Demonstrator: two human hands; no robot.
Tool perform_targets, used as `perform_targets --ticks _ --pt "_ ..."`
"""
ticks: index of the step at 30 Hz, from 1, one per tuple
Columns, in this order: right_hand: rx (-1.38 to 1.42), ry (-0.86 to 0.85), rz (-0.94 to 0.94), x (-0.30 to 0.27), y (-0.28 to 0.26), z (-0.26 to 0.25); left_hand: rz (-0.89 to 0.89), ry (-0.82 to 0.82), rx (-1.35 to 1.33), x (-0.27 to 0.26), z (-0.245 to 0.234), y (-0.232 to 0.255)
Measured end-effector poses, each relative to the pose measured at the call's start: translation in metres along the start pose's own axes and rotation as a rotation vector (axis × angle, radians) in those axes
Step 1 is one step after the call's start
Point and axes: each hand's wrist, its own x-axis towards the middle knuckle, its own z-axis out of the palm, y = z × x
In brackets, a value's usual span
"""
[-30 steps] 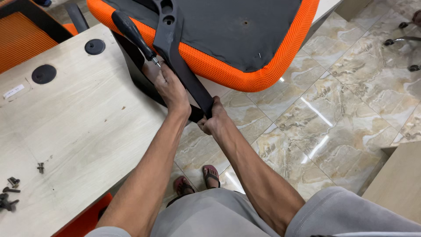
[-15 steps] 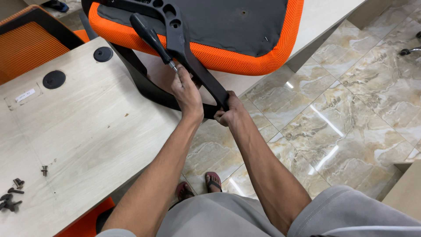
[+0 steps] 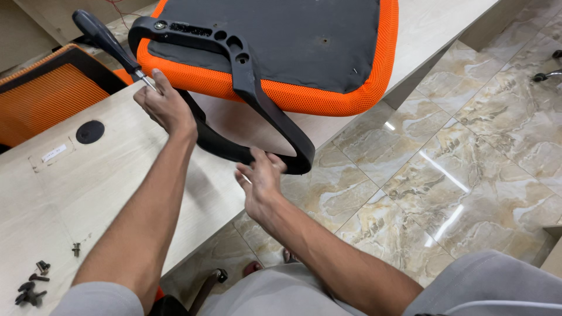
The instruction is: The person attaches a black plastic armrest to an orange office chair seat using a screwdriver and screws. They align the armrest, insert screws, and tighten them to secure the part to the chair.
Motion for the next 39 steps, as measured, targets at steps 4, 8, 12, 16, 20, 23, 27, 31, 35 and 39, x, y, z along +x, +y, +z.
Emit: perform_targets --ticks 4,8,12,16,20,23,27,31,35,39 --pt "0.002 -0.243 -0.060 0.050 -0.031 0.073 0.026 -0.082 -0.012 0.041 0.005 -0.006" --pt "0.144 -0.268 -0.130 0.093 -0.030 0.114 -0.056 -0.121 -0.067 0.053 0.007 -0.013" --pt "0.285 -0.104 -0.258 0.108 -0.015 0.132 -0.241 -0.192 -0.399 0.061 -0.001 -0.007" --pt "0.179 -0.010 -0.330 0.117 -0.009 0.137 -0.388 -0.173 -0.765 0.062 0.006 0.007" --pt "0.194 0.020 -0.336 0.121 -0.003 0.138 -0.565 -0.072 -0.746 0.068 0.006 0.012" --pt "0.165 -0.005 -0.348 0.122 -0.006 0.132 -0.596 -0.047 -0.817 0.070 0.010 0.015" --pt "0.157 -0.092 -0.362 0.123 -0.006 0.124 -0.599 -0.063 -0.909 0.068 0.001 0.011" --pt "0.019 -0.180 -0.346 0.120 -0.009 0.111 -0.625 -0.002 -0.868 0.054 -0.014 0.014" --pt "-0.156 -0.232 -0.345 0.105 -0.013 0.099 -0.609 0.050 -0.942 0.028 -0.037 0.024" --pt "-0.163 -0.221 -0.400 0.089 -0.023 0.083 -0.615 0.139 -0.916 -0.011 -0.053 0.030"
